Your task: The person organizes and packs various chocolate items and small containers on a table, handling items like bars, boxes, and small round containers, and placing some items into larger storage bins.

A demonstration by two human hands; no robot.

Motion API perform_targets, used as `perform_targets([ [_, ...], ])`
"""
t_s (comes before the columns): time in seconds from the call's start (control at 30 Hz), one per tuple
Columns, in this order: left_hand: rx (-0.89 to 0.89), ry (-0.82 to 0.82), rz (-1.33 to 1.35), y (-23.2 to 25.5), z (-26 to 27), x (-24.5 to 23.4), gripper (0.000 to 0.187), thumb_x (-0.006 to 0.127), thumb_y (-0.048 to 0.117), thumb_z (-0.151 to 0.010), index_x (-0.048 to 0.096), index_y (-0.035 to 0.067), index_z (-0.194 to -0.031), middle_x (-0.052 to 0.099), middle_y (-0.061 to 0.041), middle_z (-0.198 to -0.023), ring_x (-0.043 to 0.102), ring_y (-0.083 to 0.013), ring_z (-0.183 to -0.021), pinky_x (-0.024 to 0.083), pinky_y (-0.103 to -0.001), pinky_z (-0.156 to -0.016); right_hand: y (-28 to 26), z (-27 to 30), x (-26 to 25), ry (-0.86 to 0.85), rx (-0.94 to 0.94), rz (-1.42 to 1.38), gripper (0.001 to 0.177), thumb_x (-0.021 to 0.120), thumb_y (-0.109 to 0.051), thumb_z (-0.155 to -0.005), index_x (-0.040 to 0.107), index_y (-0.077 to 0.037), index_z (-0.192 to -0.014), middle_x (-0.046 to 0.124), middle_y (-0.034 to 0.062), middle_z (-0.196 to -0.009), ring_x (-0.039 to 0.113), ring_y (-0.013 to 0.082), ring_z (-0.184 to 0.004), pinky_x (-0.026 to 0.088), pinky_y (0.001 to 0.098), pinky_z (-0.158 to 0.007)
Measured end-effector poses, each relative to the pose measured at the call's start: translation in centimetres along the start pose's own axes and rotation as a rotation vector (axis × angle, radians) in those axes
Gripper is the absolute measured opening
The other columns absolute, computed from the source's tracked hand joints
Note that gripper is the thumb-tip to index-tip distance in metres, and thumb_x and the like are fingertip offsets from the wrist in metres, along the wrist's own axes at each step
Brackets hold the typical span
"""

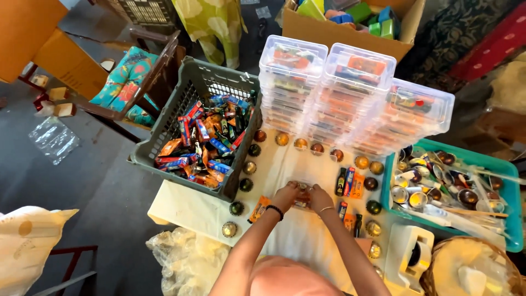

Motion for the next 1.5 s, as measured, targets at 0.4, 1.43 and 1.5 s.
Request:
perform_targets([
  [0.4, -0.119, 0.023, -0.221, 1.3, -0.6, 2.7, 0.082, 0.072, 0.005, -0.082, 0.03, -0.002, -0.153, 0.032, -0.023, -0.158, 0.032, -0.0394, -0.147, 0.06, -0.033, -0.086, 1.1, 2.8, 0.2, 0.201, -0.407, -0.132, 0.058, 0.079, -0.028, -0.081, 0.056, -0.007, -0.13, 0.054, 0.0154, -0.129, 0.053, 0.0374, -0.119, 0.048, 0.0463, -0.102],
  [1.43, -0.12, 0.07, -0.125, -0.5, -0.1, 6.7, 0.045, 0.064, -0.001, -0.082, 0.06, 0.005, -0.127, 0.06, -0.019, -0.13, 0.058, -0.0362, -0.122, 0.058, -0.039, -0.083, -1.7, 3.9, -5.5, 0.238, 0.022, 0.047, 0.035, 0.066, -0.018, -0.088, 0.072, -0.023, -0.122, 0.054, -0.0019, -0.148, 0.052, 0.0198, -0.133, 0.042, 0.0517, -0.103],
  [1.5, -0.207, 0.095, 0.218, -1.5, 0.0, 6.6, 0.027, 0.058, -0.003, -0.086, 0.072, 0.01, -0.105, 0.072, -0.019, -0.104, 0.069, -0.0394, -0.098, 0.056, -0.048, -0.082, -3.1, 5.8, -4.6, 0.248, -0.006, 0.131, 0.042, 0.063, -0.018, -0.087, 0.071, -0.02, -0.128, 0.052, 0.0013, -0.152, 0.05, 0.02, -0.136, 0.046, 0.053, -0.1],
])
Point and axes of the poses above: each hand's wrist, its own z-axis away from the middle knuckle, its own x-axis out of the palm, y = z × x, the point moved 4 cm from there along -z, towards the middle knuckle
